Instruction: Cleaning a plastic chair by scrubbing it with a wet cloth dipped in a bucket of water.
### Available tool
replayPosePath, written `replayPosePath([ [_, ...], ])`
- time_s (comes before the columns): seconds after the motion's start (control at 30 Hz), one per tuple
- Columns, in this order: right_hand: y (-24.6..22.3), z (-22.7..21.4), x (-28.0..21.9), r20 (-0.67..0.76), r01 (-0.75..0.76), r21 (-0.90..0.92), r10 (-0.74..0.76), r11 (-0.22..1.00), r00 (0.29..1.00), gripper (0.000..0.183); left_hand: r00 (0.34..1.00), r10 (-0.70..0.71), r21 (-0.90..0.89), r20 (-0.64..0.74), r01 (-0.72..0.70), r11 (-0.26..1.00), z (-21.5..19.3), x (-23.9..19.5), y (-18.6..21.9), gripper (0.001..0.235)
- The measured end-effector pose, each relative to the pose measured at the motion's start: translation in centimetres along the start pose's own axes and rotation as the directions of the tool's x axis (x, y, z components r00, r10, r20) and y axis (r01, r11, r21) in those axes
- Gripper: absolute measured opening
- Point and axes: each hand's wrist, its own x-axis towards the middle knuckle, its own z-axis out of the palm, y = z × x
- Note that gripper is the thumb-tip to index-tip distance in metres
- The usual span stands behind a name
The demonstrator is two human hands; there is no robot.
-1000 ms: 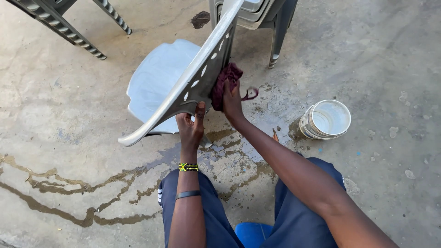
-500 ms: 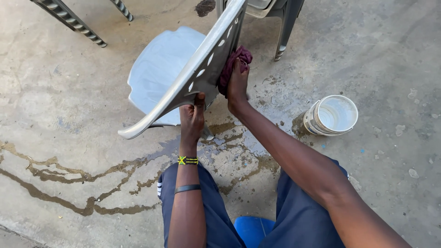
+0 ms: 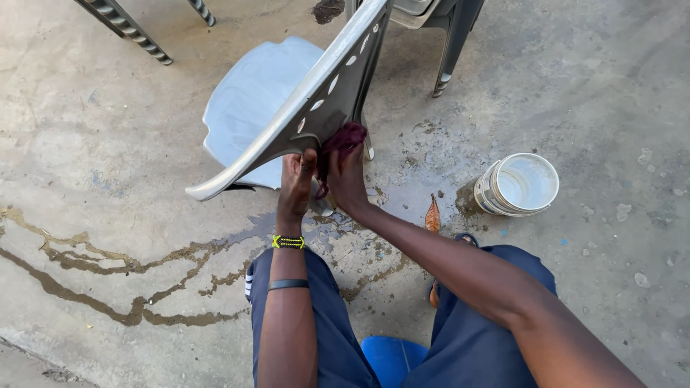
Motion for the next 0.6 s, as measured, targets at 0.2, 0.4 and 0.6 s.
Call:
replayPosePath([
  [0.2,-9.6,-2.1,0.1,0.167,0.767,-0.344,-0.769,0.541,0.617,0.099,0.995,-0.058,-0.199,0.084,0.074,0.977,-3.8,1.3,-12.0,0.071],
  [0.4,-7.7,-5.4,3.8,-0.011,0.598,-0.262,-0.622,0.758,0.783,0.065,0.995,-0.098,-0.015,0.035,0.099,0.995,-1.7,0.1,-6.5,0.076],
  [0.6,1.0,-3.6,5.4,-0.046,-0.386,0.012,0.386,0.923,0.921,0.076,0.990,-0.138,0.031,0.015,0.138,0.990,0.3,0.3,-0.9,0.075],
])
